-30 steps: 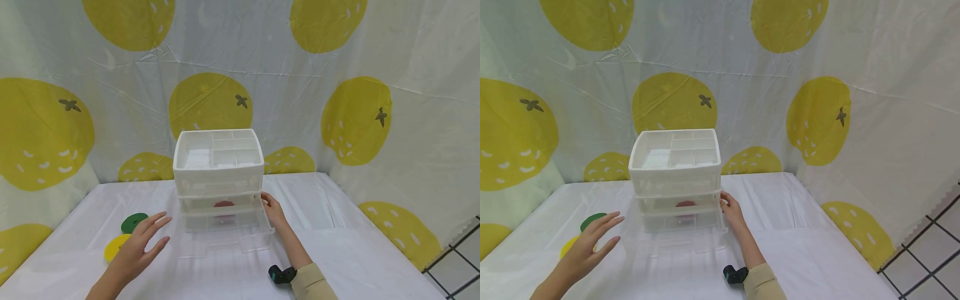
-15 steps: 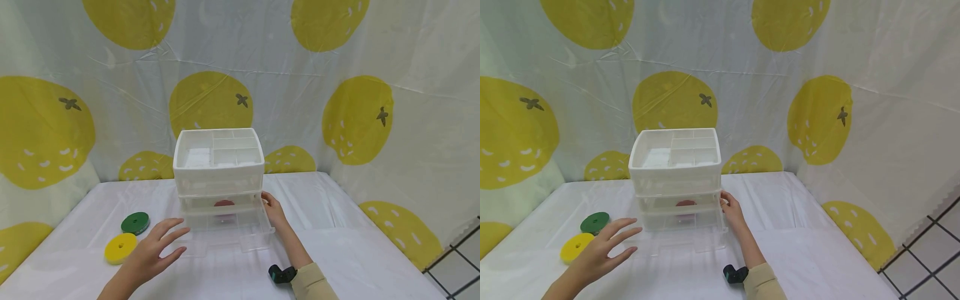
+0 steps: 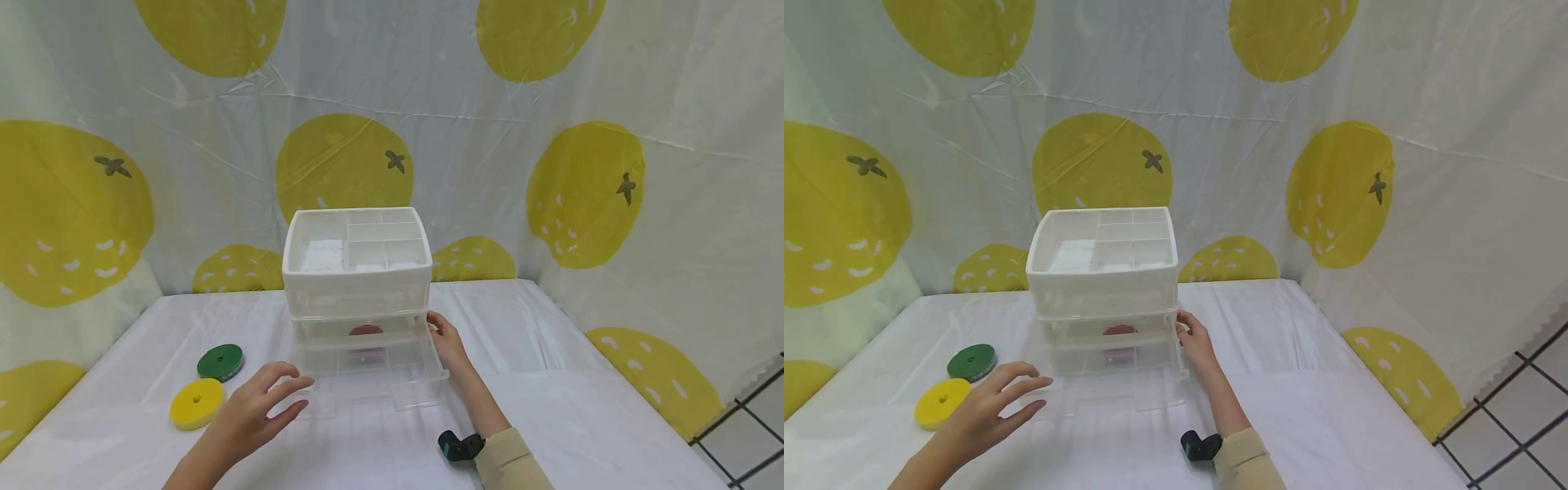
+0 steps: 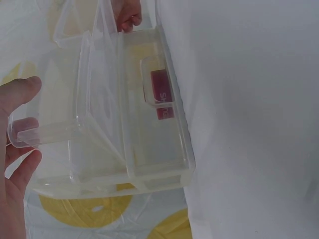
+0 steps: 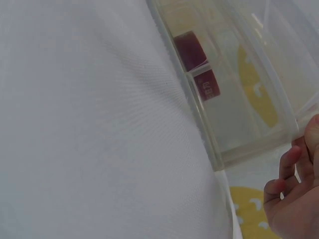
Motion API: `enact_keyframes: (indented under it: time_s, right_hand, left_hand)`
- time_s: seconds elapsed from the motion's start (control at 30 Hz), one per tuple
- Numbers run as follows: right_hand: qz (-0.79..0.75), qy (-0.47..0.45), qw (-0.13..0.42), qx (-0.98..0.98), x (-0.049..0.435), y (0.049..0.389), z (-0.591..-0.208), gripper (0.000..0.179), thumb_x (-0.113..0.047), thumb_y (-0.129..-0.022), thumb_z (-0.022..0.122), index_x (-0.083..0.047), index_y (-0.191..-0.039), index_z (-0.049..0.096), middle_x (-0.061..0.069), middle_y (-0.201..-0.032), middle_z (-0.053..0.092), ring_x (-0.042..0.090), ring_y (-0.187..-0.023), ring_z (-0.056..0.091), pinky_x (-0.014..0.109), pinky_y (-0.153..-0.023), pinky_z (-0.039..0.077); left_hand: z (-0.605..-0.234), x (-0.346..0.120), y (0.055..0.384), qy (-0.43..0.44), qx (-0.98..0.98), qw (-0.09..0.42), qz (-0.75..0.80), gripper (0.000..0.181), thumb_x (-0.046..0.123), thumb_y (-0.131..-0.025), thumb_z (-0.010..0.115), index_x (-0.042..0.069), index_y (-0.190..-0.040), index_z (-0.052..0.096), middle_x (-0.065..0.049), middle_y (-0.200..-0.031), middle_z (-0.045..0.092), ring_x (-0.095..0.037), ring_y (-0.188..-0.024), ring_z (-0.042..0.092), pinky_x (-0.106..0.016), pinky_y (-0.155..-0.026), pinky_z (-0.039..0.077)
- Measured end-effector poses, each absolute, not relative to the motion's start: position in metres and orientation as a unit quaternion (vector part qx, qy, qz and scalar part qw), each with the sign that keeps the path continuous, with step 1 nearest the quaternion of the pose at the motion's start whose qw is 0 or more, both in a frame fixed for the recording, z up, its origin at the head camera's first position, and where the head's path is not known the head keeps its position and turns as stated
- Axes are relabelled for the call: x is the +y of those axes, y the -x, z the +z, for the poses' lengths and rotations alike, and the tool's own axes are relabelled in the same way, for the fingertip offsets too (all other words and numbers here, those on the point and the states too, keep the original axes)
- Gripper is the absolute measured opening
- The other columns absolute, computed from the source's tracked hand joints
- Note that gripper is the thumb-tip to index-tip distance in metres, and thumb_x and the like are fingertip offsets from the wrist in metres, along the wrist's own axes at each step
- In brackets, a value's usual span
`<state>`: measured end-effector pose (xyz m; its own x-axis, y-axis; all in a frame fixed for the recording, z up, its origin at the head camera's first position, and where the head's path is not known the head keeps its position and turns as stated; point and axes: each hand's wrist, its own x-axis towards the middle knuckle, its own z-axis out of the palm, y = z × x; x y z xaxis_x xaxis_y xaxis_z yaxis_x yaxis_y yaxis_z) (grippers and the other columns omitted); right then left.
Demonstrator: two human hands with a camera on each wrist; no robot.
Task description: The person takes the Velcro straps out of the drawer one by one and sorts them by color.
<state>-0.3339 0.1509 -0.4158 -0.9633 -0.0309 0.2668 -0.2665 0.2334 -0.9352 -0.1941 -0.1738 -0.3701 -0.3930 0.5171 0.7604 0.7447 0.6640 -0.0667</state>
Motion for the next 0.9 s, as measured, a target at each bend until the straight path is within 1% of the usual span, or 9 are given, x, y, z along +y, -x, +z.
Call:
enact_keyframes:
  time_s: [0.1, 0.2, 0.33, 0.43, 0.5, 0.57, 0.67, 0.8, 0.9]
  right_hand:
    - [0.609, -0.080, 0.089, -0.784, 0.1500, 0.3340, -0.4150, 0.041, -0.027, -0.091, 0.050, -0.007, -0.126, 0.051, 0.015, -0.122, 0.057, 0.019, -0.084, 0.058, 0.029, -0.065, 0.051]
    - [0.602, -0.047, 0.070, -0.794, 0.1470, 0.3331, -0.4118, 0.038, -0.020, -0.092, 0.048, -0.006, -0.128, 0.050, 0.017, -0.126, 0.054, 0.020, -0.087, 0.058, 0.029, -0.069, 0.050]
    - [0.601, -0.032, 0.060, -0.796, 0.1447, 0.3322, -0.4092, 0.038, -0.018, -0.093, 0.048, -0.007, -0.130, 0.048, 0.016, -0.128, 0.052, 0.016, -0.087, 0.058, 0.026, -0.069, 0.050]
    - [0.604, -0.029, 0.059, -0.794, 0.1444, 0.3326, -0.4091, 0.039, -0.018, -0.093, 0.048, -0.007, -0.130, 0.048, 0.015, -0.129, 0.052, 0.015, -0.087, 0.058, 0.027, -0.070, 0.050]
    - [0.607, -0.026, 0.056, -0.793, 0.1447, 0.3331, -0.4093, 0.038, -0.018, -0.093, 0.048, -0.009, -0.130, 0.048, 0.014, -0.129, 0.052, 0.016, -0.087, 0.057, 0.027, -0.070, 0.050]
    - [0.605, -0.028, 0.056, -0.793, 0.1451, 0.3338, -0.4098, 0.039, -0.019, -0.093, 0.048, -0.009, -0.130, 0.047, 0.014, -0.129, 0.052, 0.018, -0.088, 0.057, 0.027, -0.070, 0.050]
    - [0.603, -0.031, 0.059, -0.795, 0.1454, 0.3349, -0.4109, 0.039, -0.018, -0.093, 0.047, -0.007, -0.131, 0.047, 0.015, -0.130, 0.051, 0.021, -0.092, 0.058, 0.029, -0.071, 0.051]
    - [0.608, -0.031, 0.058, -0.791, 0.1455, 0.3369, -0.4131, 0.039, -0.018, -0.093, 0.047, -0.007, -0.131, 0.047, 0.015, -0.131, 0.050, 0.024, -0.098, 0.058, 0.030, -0.075, 0.051]
    - [0.618, -0.027, 0.050, -0.784, 0.1454, 0.3379, -0.4141, 0.039, -0.020, -0.093, 0.048, -0.009, -0.131, 0.047, 0.013, -0.131, 0.051, 0.022, -0.097, 0.058, 0.030, -0.074, 0.051]
  left_hand:
    - [-0.3698, -0.1735, 0.1950, 0.391, -0.816, 0.401, -0.146, 0.032, 0.043, -0.093, 0.041, 0.023, -0.102, 0.065, 0.005, -0.094, 0.056, -0.011, -0.087, 0.054, -0.015, -0.074, 0.049]
    - [-0.3697, -0.1736, 0.1946, 0.392, -0.819, 0.392, -0.148, 0.029, 0.042, -0.092, 0.043, 0.024, -0.101, 0.065, 0.006, -0.092, 0.056, -0.011, -0.089, 0.053, -0.014, -0.077, 0.048]
    - [-0.3697, -0.1739, 0.1937, 0.384, -0.832, 0.375, -0.143, 0.022, 0.040, -0.090, 0.051, 0.026, -0.100, 0.065, 0.009, -0.091, 0.056, -0.009, -0.091, 0.053, -0.009, -0.083, 0.045]
    - [-0.3695, -0.1740, 0.1939, 0.377, -0.839, 0.366, -0.142, 0.021, 0.041, -0.088, 0.054, 0.027, -0.100, 0.065, 0.010, -0.091, 0.056, -0.009, -0.092, 0.052, -0.007, -0.084, 0.044]
    - [-0.3692, -0.1737, 0.1944, 0.375, -0.840, 0.366, -0.139, 0.023, 0.042, -0.089, 0.051, 0.027, -0.099, 0.065, 0.010, -0.090, 0.056, -0.008, -0.091, 0.052, -0.008, -0.083, 0.045]
    - [-0.3685, -0.1735, 0.1951, 0.373, -0.840, 0.369, -0.135, 0.030, 0.046, -0.091, 0.043, 0.027, -0.099, 0.065, 0.011, -0.090, 0.056, -0.007, -0.091, 0.053, -0.009, -0.081, 0.046]
    - [-0.3674, -0.1733, 0.1964, 0.373, -0.837, 0.377, -0.133, 0.034, 0.047, -0.092, 0.039, 0.027, -0.098, 0.066, 0.011, -0.089, 0.056, -0.007, -0.089, 0.053, -0.012, -0.078, 0.049]
    - [-0.3670, -0.1742, 0.1989, 0.379, -0.828, 0.389, -0.140, 0.028, 0.044, -0.089, 0.045, 0.027, -0.099, 0.066, 0.011, -0.089, 0.057, -0.009, -0.088, 0.054, -0.011, -0.078, 0.048]
    - [-0.3678, -0.1757, 0.2018, 0.384, -0.820, 0.398, -0.146, 0.024, 0.041, -0.088, 0.050, 0.026, -0.098, 0.066, 0.010, -0.089, 0.057, -0.011, -0.090, 0.054, -0.011, -0.080, 0.047]
